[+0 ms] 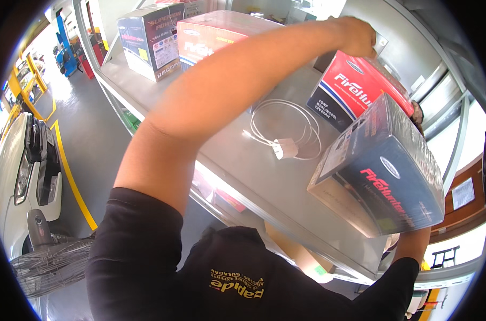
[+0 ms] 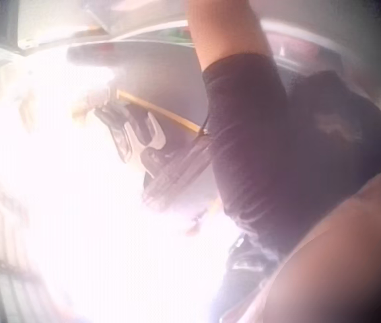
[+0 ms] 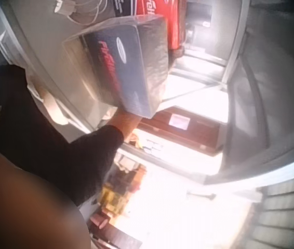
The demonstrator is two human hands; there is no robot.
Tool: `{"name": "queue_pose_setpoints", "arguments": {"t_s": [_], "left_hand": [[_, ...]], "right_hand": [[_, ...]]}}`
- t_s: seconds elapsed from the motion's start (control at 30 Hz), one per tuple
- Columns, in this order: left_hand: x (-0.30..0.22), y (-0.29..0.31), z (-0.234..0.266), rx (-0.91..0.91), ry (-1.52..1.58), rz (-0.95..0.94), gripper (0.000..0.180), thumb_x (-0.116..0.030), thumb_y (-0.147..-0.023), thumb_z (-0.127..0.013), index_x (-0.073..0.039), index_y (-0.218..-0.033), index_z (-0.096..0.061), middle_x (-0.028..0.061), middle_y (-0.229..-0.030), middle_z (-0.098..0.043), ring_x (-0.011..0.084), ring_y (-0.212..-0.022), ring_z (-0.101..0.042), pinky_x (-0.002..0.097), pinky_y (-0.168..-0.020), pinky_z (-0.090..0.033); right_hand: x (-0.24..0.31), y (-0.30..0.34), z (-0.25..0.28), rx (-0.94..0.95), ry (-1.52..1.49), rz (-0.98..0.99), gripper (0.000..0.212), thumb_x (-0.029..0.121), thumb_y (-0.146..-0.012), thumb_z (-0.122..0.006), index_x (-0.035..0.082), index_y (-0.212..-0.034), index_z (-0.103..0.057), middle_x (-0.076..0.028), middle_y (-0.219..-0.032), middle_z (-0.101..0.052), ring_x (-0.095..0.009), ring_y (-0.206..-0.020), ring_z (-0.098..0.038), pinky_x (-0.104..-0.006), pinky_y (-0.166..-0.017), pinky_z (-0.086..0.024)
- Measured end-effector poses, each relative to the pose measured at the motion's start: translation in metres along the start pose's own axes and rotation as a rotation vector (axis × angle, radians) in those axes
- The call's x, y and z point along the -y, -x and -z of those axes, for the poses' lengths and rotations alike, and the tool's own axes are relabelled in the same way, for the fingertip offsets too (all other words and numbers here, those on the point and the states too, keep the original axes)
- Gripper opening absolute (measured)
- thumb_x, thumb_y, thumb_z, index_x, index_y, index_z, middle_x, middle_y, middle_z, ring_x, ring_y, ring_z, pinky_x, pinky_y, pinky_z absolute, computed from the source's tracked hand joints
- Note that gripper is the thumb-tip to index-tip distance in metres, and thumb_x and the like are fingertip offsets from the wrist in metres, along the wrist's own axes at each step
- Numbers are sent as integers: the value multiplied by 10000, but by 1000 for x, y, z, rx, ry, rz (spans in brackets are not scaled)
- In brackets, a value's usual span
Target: The person wipes a red jack stand with a cloth, then walks to clean a white oil drain tank, and finally wipes a metal shelf with boxes of car batteries.
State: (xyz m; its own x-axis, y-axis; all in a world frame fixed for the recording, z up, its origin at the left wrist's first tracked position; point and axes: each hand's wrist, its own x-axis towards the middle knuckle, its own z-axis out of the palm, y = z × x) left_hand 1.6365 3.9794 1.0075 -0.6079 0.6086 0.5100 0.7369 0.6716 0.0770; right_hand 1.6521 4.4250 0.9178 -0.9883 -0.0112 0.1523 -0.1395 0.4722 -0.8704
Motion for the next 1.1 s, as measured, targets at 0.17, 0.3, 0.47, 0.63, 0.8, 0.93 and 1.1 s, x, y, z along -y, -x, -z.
{"name": "queue_pose_setpoints", "arguments": {"t_s": [0.17, 0.3, 0.47, 0.63, 0.8, 0.93, 1.1], "left_hand": [[4, 1, 22, -165, 1, -157, 299, -235, -809, -627, -73, -1026, -754, 212, -1079, -704, 396, -978, -668, 442, -904, -528], [-3, 11, 36, -245, 13, -166, 311, -285, -792, -627, -39, -926, -761, 235, -1000, -711, 396, -965, -685, 438, -878, -543], [19, 59, 67, -293, 14, -75, 291, -279, -808, -662, -51, -960, -759, 210, -993, -727, 368, -959, -696, 430, -874, -544], [71, 129, 110, -302, -16, 43, 281, -263, -843, -681, -31, -987, -748, 185, -967, -742, 324, -933, -708, 400, -863, -541], [142, 185, 144, -403, 58, 105, 283, -249, -878, -655, -9, -1004, -739, 165, -998, -747, 269, -943, -705, 373, -873, -531], [205, 232, 148, -375, 19, 237, 302, -253, -894, -645, -8, -1044, -737, 174, -1035, -741, 271, -986, -695, 366, -900, -521], [256, 278, 111, -158, 305, 306, 391, -261, -889, -681, -45, -1214, -682, 163, -1129, -726, 317, -995, -688, 404, -942, -510]], "right_hand": [[6, 38, -8, -15, 0, -70, 536, 388, -1003, -597, -23, -1345, -553, -134, -1233, -644, -182, -1052, -652, -289, -946, -482], [10, 63, -12, -54, -42, -89, 520, 378, -1004, -599, -15, -1343, -560, -127, -1236, -645, -183, -1058, -653, -295, -948, -485], [24, 74, 0, -162, -148, -64, 501, 365, -1004, -602, -5, -1340, -569, -119, -1241, -646, -185, -1066, -654, -301, -950, -489], [82, 98, 52, -396, -272, 79, 482, 353, -1005, -604, 5, -1337, -578, -111, -1245, -647, -186, -1074, -655, -307, -953, -493], [198, 156, 64, -568, -263, 274, 477, 322, -1026, -562, -5, -1374, -551, -109, -1299, -638, -220, -1154, -629, -356, -1049, -442], [256, 164, -24, -496, -81, 322, 466, 324, -1023, -534, -15, -1343, -557, -118, -1261, -647, -223, -1106, -631, -359, -995, -459], [258, 78, -231, -490, 221, 231, 458, 326, -1020, -499, -27, -1305, -564, -130, -1213, -659, -225, -1047, -634, -363, -928, -479]]}}
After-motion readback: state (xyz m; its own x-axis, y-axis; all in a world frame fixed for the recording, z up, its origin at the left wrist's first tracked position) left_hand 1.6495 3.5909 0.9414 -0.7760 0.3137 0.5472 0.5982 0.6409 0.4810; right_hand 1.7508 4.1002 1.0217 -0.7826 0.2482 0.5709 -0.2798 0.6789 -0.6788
